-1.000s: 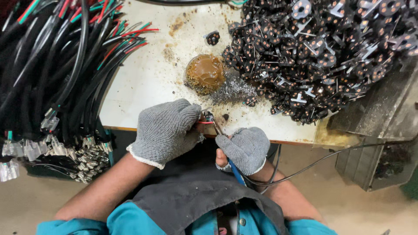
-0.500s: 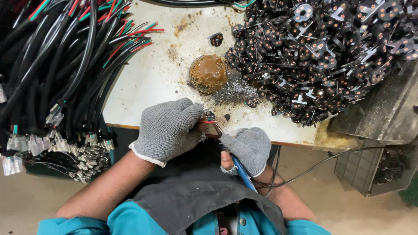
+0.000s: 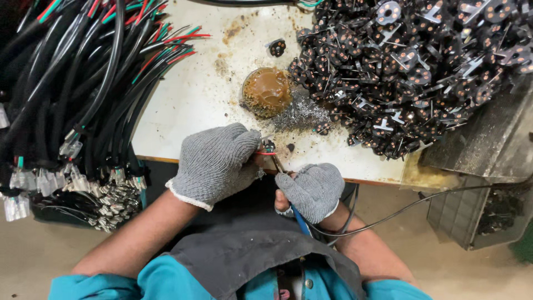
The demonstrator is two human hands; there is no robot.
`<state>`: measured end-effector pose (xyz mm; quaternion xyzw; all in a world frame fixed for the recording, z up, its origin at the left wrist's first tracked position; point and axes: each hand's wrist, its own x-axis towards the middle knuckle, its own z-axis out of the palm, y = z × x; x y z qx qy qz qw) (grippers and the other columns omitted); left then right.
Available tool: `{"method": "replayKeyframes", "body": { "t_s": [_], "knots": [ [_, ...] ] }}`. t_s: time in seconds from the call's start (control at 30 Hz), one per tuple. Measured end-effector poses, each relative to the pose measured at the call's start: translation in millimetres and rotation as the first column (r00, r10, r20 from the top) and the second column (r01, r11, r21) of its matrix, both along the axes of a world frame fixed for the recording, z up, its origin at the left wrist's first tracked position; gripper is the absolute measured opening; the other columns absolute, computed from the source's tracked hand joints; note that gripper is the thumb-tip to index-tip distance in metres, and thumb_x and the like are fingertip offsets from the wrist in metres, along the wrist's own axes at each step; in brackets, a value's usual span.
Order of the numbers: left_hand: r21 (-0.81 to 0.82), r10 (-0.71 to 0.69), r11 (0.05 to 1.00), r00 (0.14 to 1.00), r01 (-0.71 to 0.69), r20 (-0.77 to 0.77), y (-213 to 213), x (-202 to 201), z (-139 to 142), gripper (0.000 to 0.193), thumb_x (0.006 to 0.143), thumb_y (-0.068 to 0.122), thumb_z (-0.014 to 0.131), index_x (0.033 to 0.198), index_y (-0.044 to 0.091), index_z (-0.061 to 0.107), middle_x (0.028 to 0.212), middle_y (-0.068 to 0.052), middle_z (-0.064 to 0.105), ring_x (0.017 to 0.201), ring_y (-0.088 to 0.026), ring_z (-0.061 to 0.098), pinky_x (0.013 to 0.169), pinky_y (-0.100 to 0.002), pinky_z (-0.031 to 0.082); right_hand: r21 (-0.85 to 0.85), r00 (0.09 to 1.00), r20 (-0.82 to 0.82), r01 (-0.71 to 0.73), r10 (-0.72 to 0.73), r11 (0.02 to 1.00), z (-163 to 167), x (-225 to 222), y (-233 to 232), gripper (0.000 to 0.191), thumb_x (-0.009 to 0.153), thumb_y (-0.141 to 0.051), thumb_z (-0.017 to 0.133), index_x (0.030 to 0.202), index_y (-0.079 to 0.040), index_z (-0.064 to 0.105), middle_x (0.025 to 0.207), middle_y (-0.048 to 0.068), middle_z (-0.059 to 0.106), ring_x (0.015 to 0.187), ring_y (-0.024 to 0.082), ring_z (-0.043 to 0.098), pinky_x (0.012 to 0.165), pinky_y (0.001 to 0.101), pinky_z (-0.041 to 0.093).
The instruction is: The person solders wires onto electrical plug components at a workbench. They hold a wire in one hand and a soldering iron in the other, dip the wire tip into a rosin container, solder the connection, and set the finished plug onto a large pile of completed components, repeating the cycle.
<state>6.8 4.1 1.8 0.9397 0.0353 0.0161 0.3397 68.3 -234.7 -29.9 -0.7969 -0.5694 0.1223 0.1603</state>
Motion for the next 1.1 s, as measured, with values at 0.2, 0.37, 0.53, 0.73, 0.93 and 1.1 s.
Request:
{"method": "replayKeyframes", "body": {
  "t_s": [0.2,0.37,0.53,0.73,0.93,1.1],
  "knots": [
    [-0.035,-0.006,0.999,1.0,0.007,0.02,1,-2,-2,0.023,0.068,0.023,0.078,0.083,0.014,0.062,0.076,-0.008,0.06,0.066,-0.033,0.064,0.055,-0.047,0.048,0.306,0.999,0.001,0.045,-0.047,0.951,1,1,-4,0.02,0.08,-0.026,0.073,0.096,-0.015,0.075,0.07,0.003,0.063,0.06,0.026,0.06,0.054,0.0415,0.045],
    [-0.043,-0.018,0.999,1.0,0.018,0.006,1,-1,-1,0.023,0.068,0.024,0.078,0.082,0.015,0.062,0.077,-0.008,0.061,0.068,-0.033,0.064,0.056,-0.047,0.049,0.393,0.959,-0.111,0.285,-0.263,0.874,8,-5,4,0.02,0.084,-0.026,0.069,0.094,-0.009,0.072,0.069,0.006,0.06,0.06,0.029,0.058,0.058,0.0428,0.045],
    [-0.042,-0.011,0.999,1.0,0.012,0.009,1,-1,-1,0.023,0.07,0.025,0.079,0.082,0.015,0.061,0.076,-0.008,0.06,0.066,-0.033,0.064,0.055,-0.047,0.048,0.33,0.934,-0.153,0.355,-0.322,0.875,20,-3,16,0.023,0.09,-0.028,0.07,0.101,-0.007,0.072,0.071,0.006,0.061,0.062,0.028,0.058,0.062,0.0416,0.044],
    [-0.049,-0.009,0.999,0.999,0.01,0.031,1,-1,-1,0.021,0.071,0.023,0.077,0.081,0.014,0.061,0.075,-0.008,0.06,0.066,-0.032,0.064,0.055,-0.047,0.049,0.306,0.929,-0.213,0.358,-0.303,0.882,29,3,17,0.027,0.094,-0.03,0.071,0.107,-0.007,0.074,0.072,0.006,0.058,0.063,0.028,0.056,0.061,0.0418,0.042],
    [-0.006,0.012,1.0,0.999,-0.012,0.034,-1,-1,-1,0.02,0.074,0.025,0.076,0.082,0.014,0.062,0.075,-0.009,0.061,0.065,-0.033,0.065,0.055,-0.047,0.049,0.42,0.949,-0.157,0.315,-0.274,0.851,20,0,11,0.023,0.095,-0.03,0.071,0.105,-0.01,0.072,0.074,0.007,0.06,0.066,0.029,0.058,0.063,0.0415,0.045],
    [0.026,0.014,1.0,0.999,-0.015,0.041,-2,-1,-2,0.019,0.074,0.025,0.076,0.082,0.014,0.063,0.075,-0.009,0.062,0.065,-0.033,0.065,0.055,-0.047,0.049,0.496,0.918,-0.236,0.397,-0.32,0.773,17,-8,11,0.026,0.099,-0.03,0.073,0.108,-0.005,0.07,0.072,0.006,0.061,0.066,0.024,0.061,0.065,0.0353,0.05]
  ]
}}
